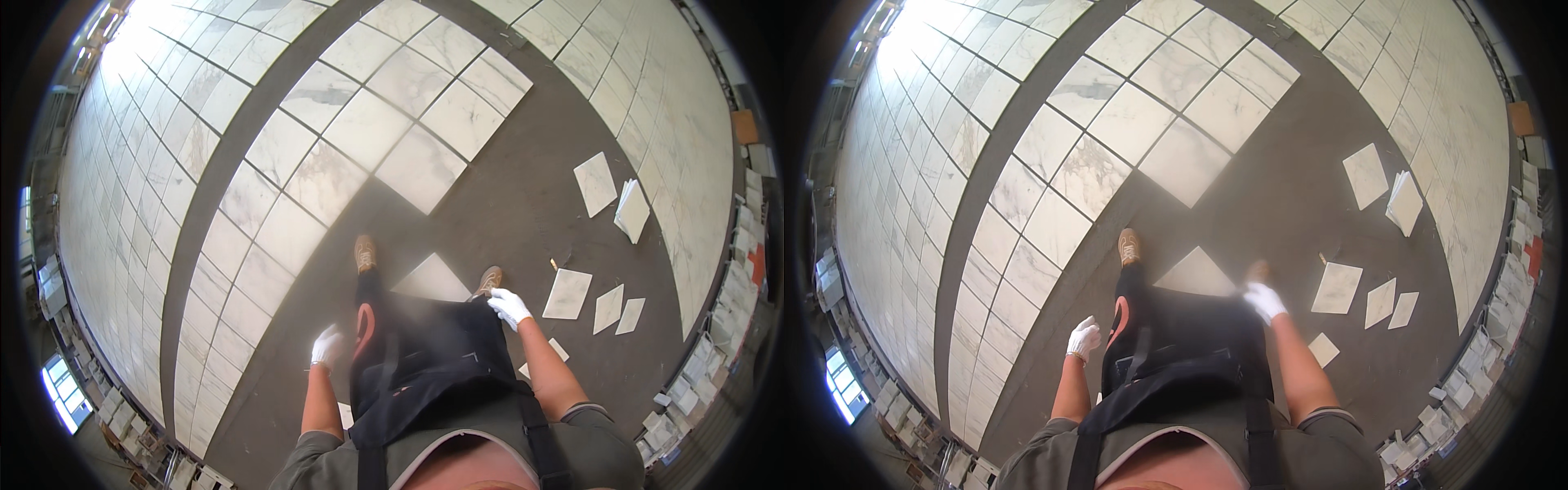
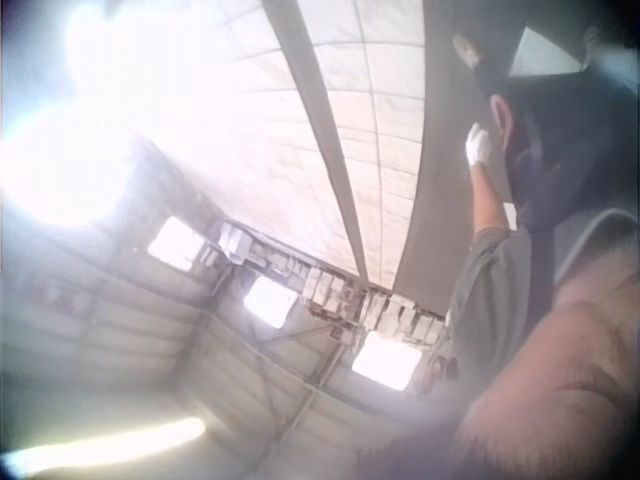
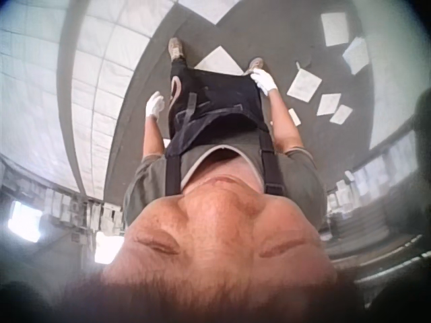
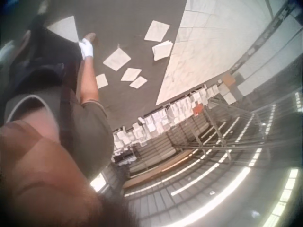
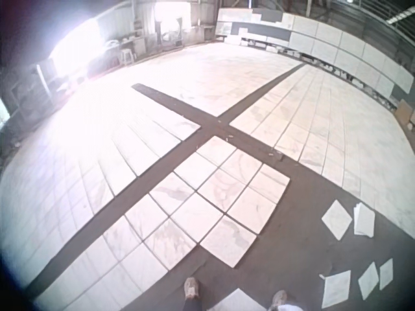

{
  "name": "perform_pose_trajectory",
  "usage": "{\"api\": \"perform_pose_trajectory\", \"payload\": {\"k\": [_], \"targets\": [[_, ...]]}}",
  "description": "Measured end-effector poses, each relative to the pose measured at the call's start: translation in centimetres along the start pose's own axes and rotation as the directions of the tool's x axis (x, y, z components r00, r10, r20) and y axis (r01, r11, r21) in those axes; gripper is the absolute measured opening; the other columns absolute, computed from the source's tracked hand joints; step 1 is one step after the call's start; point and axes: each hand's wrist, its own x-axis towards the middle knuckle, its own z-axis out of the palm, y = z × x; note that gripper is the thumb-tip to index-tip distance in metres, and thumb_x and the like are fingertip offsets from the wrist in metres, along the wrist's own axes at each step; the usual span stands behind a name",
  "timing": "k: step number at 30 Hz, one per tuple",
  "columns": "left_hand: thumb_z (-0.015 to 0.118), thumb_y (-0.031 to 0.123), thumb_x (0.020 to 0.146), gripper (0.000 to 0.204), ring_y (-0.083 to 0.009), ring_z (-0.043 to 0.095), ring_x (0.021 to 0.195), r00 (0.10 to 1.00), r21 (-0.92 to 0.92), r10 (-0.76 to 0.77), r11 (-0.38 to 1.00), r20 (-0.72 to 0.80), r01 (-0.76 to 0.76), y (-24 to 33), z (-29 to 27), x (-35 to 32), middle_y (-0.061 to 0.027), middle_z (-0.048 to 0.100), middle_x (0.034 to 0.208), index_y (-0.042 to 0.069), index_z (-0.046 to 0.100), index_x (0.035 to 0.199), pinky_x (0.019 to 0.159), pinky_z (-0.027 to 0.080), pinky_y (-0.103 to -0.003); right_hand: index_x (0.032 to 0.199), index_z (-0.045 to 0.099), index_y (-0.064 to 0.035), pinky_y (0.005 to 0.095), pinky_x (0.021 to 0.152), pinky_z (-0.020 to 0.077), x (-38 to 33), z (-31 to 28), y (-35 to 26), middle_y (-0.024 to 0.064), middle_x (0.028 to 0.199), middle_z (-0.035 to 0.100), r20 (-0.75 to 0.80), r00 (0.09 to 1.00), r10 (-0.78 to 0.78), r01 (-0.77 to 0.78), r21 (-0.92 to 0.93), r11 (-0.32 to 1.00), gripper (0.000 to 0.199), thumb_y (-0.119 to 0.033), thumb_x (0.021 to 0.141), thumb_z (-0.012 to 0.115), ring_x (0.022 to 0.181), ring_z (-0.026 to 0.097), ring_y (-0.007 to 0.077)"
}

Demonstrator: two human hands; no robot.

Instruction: The person repeatedly picks up square tiles from the floor and places them into a grid pattern on the floor. They adjust the position of each tile to align with adjacent tiles. Another person is also seen placing tiles nearby.

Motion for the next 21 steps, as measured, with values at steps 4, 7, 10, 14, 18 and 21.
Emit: {"api": "perform_pose_trajectory", "payload": {"k": [4,7,10,14,18,21], "targets": [[0.064,0.007,0.086,0.062,-0.0106,0.052,0.061,0.998,0.012,0.061,0.998,0.014,-0.061,1.3,-3.7,2.7,-0.0006,0.06,0.09,0.004,0.046,0.146,0.053,0.044,-0.027,0.136,0.057,-0.006,0.0249,0.063,0.0449,-5.3,-1.4,-4.6,0.0,0.095,0.063,-0.095,0.995,0.038,-0.04,-0.016,0.999,0.048,-0.019,0.091,0.068,0.078,0.055,0.0088],[0.062,0.006,0.086,0.062,-0.0105,0.051,0.06,0.993,-0.015,0.107,0.994,0.056,-0.106,1.1,-8.2,5.3,-0.0006,0.059,0.087,0.005,0.046,0.146,0.052,0.043,-0.026,0.135,0.058,-0.0084,0.0255,0.065,0.0454,-9.6,-0.9,-6.7,-0.0019,0.094,0.063,-0.181,0.98,0.077,-0.066,0.066,0.996,0.046,-0.022,0.092,0.067,0.078,0.057,0.0085],[0.062,0.005,0.086,0.062,-0.0107,0.05,0.057,0.98,0.176,0.185,0.965,0.08,-0.196,1.9,-13.8,8.4,-0.0004,0.057,0.082,0.006,0.046,0.147,0.049,0.041,-0.027,0.129,0.059,-0.0084,0.024,0.058,0.0444,-13.3,0.9,-7.4,-0.0015,0.087,0.059,-0.23,0.964,0.131,-0.09,0.181,0.979,0.039,-0.018,0.092,0.067,0.072,0.056,0.0082],[0.061,0.007,0.088,0.057,-0.0124,0.05,0.053,0.969,0.121,0.238,0.966,-0.065,-0.229,2.7,-20.4,12.0,-0.0002,0.055,0.075,0.008,0.047,0.143,0.046,0.041,-0.03,0.126,0.061,-0.0075,0.0259,0.053,0.0439,-16.2,3.3,-5.7,-0.0002,0.083,0.058,-0.2,0.954,0.225,-0.168,0.268,0.949,0.035,-0.013,0.091,0.068,0.067,0.056,0.0114],[0.056,0.01,0.095,0.038,-0.0141,0.051,0.052,0.867,0.131,0.411,0.879,0.282,-0.459,6.4,-23.8,14.5,0.0013,0.053,0.069,0.011,0.055,0.133,0.043,0.04,-0.031,0.131,0.061,-0.007,0.0342,0.066,0.0513,-16.9,4.9,-2.9,0.0049,0.101,0.065,-0.211,0.957,0.2,-0.18,0.112,0.977,0.044,-0.018,0.09,0.071,0.082,0.062,0.0176],[0.059,0.01,0.094,0.041,-0.0139,0.052,0.054,0.969,-0.014,0.245,0.969,0.02,-0.245,8.5,-20.3,12.7,0.0008,0.056,0.073,0.01,0.056,0.134,0.045,0.041,-0.03,0.141,0.055,-0.0063,0.0425,0.086,0.0531,-16.9,5.0,-1.9,0.0107,0.134,0.06,-0.176,0.961,0.213,-0.202,0.08,0.976,0.058,-0.025,0.089,0.072,0.116,0.06,0.025]]}}
